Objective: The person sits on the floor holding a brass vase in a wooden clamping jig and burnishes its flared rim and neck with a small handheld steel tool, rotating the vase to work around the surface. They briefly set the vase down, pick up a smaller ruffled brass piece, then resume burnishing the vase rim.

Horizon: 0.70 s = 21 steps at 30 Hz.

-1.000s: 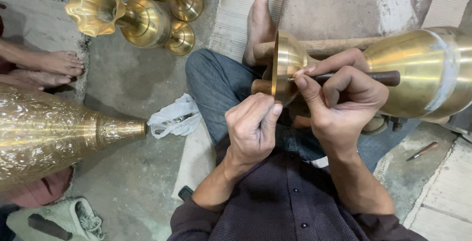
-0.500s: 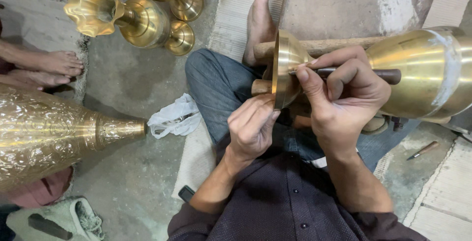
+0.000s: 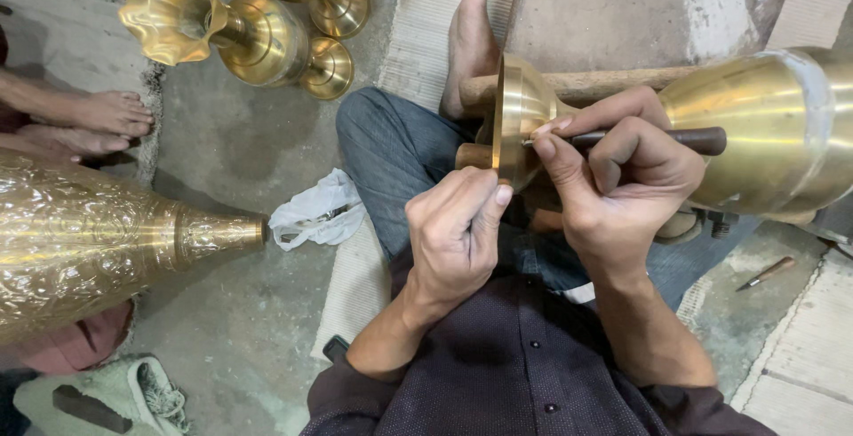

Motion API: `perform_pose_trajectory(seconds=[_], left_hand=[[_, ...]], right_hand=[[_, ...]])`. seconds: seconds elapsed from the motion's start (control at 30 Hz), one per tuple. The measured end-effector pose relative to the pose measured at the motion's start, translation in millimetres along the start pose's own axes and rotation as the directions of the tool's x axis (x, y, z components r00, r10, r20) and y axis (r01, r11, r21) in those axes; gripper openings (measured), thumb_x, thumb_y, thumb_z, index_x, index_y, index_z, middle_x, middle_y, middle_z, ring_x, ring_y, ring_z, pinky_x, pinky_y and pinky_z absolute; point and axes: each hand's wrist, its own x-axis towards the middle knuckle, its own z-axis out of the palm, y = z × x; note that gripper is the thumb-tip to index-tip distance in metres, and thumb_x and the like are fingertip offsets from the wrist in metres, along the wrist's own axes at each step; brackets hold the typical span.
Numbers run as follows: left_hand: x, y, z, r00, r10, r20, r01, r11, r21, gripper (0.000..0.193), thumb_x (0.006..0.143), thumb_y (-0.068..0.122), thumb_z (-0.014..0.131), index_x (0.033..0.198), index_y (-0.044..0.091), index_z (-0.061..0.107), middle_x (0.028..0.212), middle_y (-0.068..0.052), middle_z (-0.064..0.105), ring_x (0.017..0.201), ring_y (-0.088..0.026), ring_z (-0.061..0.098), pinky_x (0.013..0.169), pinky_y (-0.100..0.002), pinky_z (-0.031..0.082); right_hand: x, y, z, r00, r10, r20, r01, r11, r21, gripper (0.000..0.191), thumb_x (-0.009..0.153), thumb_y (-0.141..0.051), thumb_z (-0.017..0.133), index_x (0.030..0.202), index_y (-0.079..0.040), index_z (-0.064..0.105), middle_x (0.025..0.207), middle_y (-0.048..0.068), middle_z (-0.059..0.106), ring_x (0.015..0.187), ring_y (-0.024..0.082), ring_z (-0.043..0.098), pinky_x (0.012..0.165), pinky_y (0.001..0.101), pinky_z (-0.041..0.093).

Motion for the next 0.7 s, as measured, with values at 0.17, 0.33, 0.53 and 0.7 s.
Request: perform_pose_trajectory(seconds=[0.17, 0.33, 0.53, 0.7], left_hand=[[2, -1, 0, 1.0, -0.012, 0.008, 0.012, 1.0, 0.018, 0.008, 0.099, 0.002, 0.069, 0.098, -0.005, 0.065, 0.081, -0.015, 0.064, 0.07, -0.028, 0.066, 0.064, -0.036, 0.051], [-6, -16, 3, 0.991, 0.131, 0.0, -0.13, 0.991, 0.038, 0.013, 0.096, 0.003, 0.07, 0.102, -0.007, 0.064, 0.095, -0.019, 0.068, 0.088, -0.034, 0.072, 0.078, -0.038, 0.057], [-8, -32, 8, 0.965, 0.263, 0.003, -0.262, 0.96, 0.098, 0.011, 0.093, -0.001, 0.072, 0.096, -0.006, 0.063, 0.094, -0.019, 0.068, 0.089, -0.037, 0.072, 0.082, -0.041, 0.059], [-5, -27, 6, 0.966, 0.257, 0.003, -0.257, 0.965, 0.059, 0.009, 0.094, -0.001, 0.071, 0.093, -0.006, 0.063, 0.087, -0.017, 0.065, 0.084, -0.035, 0.069, 0.08, -0.041, 0.058]], right_hand=[[0, 0, 2, 0.999, 0.033, -0.035, -0.031, 0.998, 0.054, 0.054, 0.103, 0.007, 0.084, 0.072, -0.007, 0.042, 0.099, 0.008, 0.067, 0.085, 0.005, 0.062, 0.079, 0.0176, 0.05], [0, 3, 4, 0.997, 0.056, -0.056, -0.053, 0.997, 0.055, 0.05, 0.105, 0.005, 0.084, 0.076, -0.006, 0.044, 0.101, 0.008, 0.068, 0.082, 0.003, 0.059, 0.076, 0.0167, 0.047], [-1, 3, 1, 0.999, 0.015, -0.03, -0.015, 1.0, 0.004, 0.055, 0.103, 0.006, 0.085, 0.072, -0.008, 0.041, 0.101, 0.009, 0.067, 0.083, 0.004, 0.058, 0.076, 0.0164, 0.046], [-1, 1, 0, 1.0, 0.018, -0.019, -0.018, 1.0, -0.005, 0.058, 0.101, 0.007, 0.085, 0.069, -0.008, 0.039, 0.099, 0.008, 0.066, 0.085, 0.005, 0.061, 0.079, 0.0173, 0.049]])
